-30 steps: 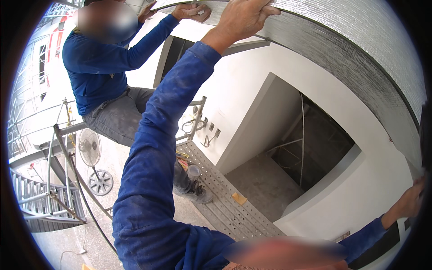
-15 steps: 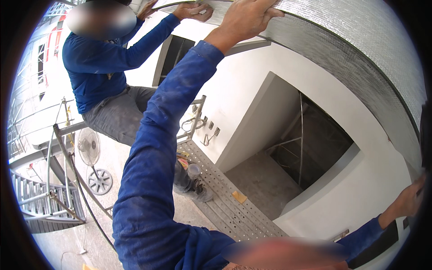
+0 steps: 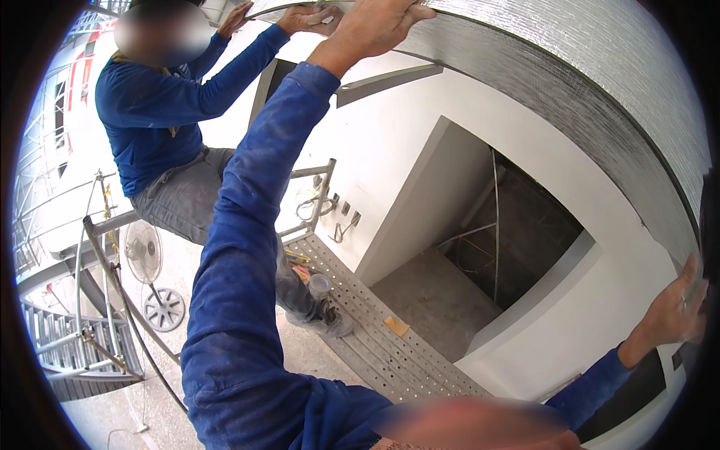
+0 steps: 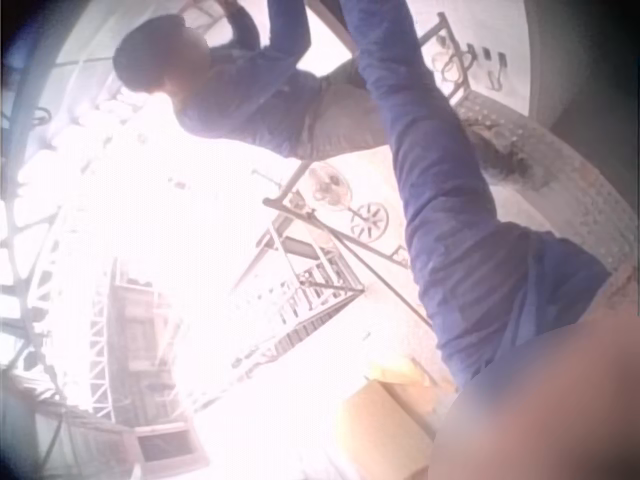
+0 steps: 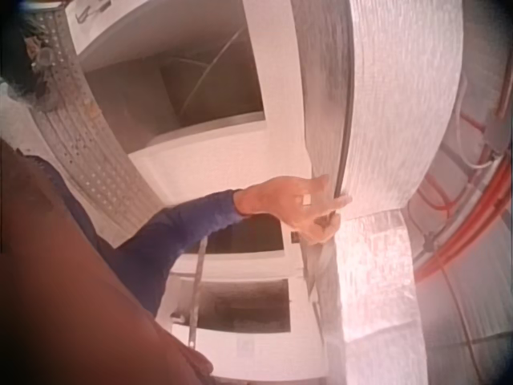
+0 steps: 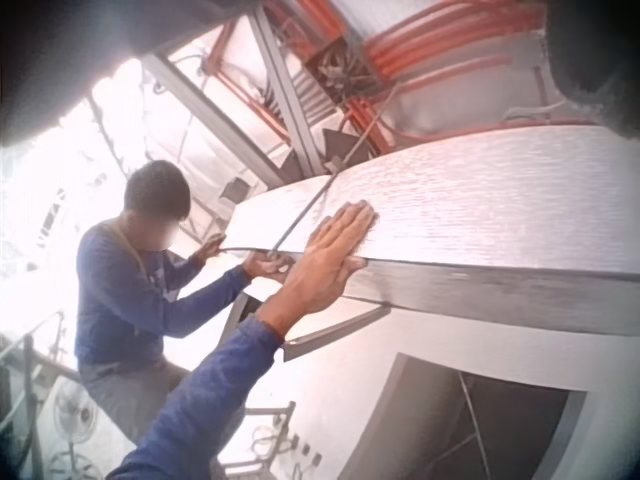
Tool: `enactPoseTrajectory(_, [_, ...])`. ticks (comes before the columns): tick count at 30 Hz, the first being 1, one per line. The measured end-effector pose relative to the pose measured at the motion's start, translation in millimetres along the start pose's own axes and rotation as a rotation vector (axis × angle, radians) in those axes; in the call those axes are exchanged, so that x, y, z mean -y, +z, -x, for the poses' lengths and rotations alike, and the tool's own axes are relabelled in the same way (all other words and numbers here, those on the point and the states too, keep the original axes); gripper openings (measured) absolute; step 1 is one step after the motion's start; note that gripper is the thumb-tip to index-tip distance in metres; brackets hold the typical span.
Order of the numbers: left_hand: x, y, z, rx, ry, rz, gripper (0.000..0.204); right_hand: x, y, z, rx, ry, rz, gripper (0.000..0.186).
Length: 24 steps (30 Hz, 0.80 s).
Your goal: The person lifts a large silver foil-backed ceiling panel with a coworker and positions it against the ceiling. They then use a utility knife to trim the panel edges and secure it with metal clips and fasteners.
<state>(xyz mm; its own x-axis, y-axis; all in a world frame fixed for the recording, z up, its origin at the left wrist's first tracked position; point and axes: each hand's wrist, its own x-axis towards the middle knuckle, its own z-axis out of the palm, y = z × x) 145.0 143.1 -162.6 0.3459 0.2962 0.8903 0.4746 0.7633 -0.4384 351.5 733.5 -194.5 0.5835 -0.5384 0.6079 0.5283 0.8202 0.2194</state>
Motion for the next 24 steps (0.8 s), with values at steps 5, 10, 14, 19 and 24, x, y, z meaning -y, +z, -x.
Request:
enactPoseTrajectory(5, [22.0, -7.3, 13.1, 0.012, -0.027, -0.018, 0.072, 35.4, 10.3, -19.7, -0.045, -0.137, -0.050, 0.036])
enactPoseTrajectory(10, [37.9, -6.9, 18.4, -0.004, -0.004, 0.013, 0.072, 94.0, 14.6, -45.7, 0.006, -0.183, -0.144, 0.026])
enactPoseTrajectory(14, [42.2, -5.0, 21.4, -0.023, 0.001, 0.044, 0.071, 140.6, 23.5, -72.1, 0.044, -0.279, -0.298, 0.025])
enactPoseTrajectory(19, [50.8, -5.1, 27.7, -0.043, -0.008, 0.028, 0.069, 186.4, 43.4, -84.0, 0.015, -0.286, -0.290, 0.025])
enactPoseTrajectory(24, [64.0, -5.5, 38.4, -0.051, -0.039, 0.054, 0.068, 202.4, 54.4, -86.0, -0.034, -0.296, -0.275, 0.027])
